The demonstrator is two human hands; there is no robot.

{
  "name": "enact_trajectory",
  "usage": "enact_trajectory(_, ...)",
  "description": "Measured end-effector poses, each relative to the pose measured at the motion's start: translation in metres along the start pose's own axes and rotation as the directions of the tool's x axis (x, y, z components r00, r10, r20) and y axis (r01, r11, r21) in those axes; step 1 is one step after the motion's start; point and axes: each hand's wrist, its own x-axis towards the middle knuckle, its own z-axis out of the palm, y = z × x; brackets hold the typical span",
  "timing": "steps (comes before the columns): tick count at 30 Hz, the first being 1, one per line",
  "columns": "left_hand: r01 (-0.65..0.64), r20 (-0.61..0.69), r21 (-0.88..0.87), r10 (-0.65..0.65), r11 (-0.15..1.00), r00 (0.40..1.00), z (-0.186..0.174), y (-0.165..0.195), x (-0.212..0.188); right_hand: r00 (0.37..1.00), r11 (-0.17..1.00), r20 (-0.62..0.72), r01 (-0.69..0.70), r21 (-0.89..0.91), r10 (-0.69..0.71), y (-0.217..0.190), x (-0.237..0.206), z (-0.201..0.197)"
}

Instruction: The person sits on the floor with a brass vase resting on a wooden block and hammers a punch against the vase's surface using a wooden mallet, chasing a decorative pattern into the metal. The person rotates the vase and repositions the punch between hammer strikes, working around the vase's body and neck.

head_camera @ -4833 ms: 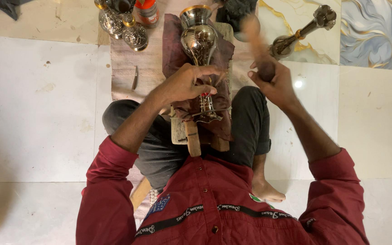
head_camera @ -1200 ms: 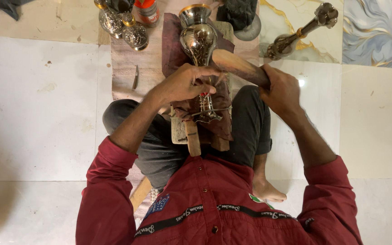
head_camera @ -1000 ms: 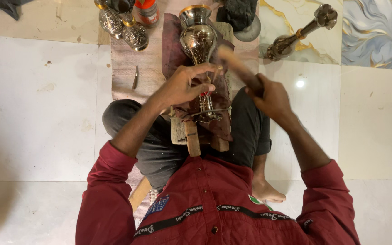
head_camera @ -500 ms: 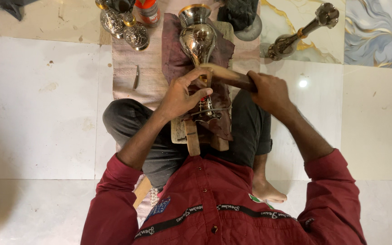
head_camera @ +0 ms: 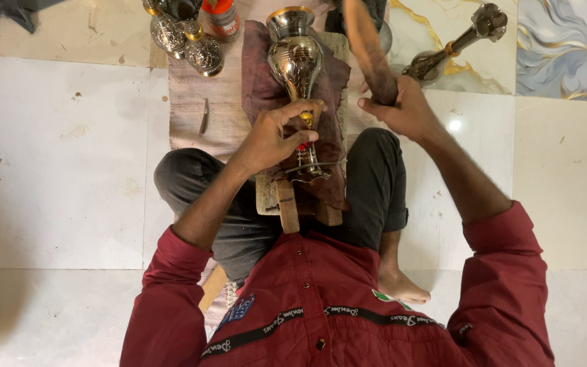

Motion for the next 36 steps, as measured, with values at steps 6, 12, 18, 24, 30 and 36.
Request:
enact_trajectory(6,0.115,0.043,0.043,-0.117,0.992,0.992,-0.004,0.005,0.007,0.996,0.993,-0.055,0.069,0.094,-0.064,-0.004,0.007,0.008)
enact_trajectory(12,0.035,0.011,0.053,-0.035,0.998,0.999,-0.002,-0.003,0.005,0.995,0.863,-0.030,0.066,-0.501,-0.093,-0.008,-0.011,0.008)
enact_trajectory(18,0.203,-0.104,-0.253,-0.235,0.946,0.966,-0.009,-0.015,0.007,0.997,0.905,-0.027,-0.077,-0.419,0.072,0.002,-0.022,0.019)
enact_trajectory(24,0.141,0.019,-0.001,-0.141,0.990,0.990,-0.005,-0.013,0.016,0.996,0.924,-0.005,-0.085,-0.374,0.089,0.010,-0.028,0.043)
enact_trajectory(30,-0.012,0.059,0.128,0.004,0.992,0.998,-0.009,-0.002,0.026,0.989,0.947,-0.045,-0.150,-0.285,0.143,0.007,-0.029,0.052)
enact_trajectory(36,0.119,0.101,0.141,-0.134,0.983,0.986,-0.013,0.015,0.024,0.988,0.936,-0.099,-0.147,-0.321,0.122,0.003,-0.026,0.047)
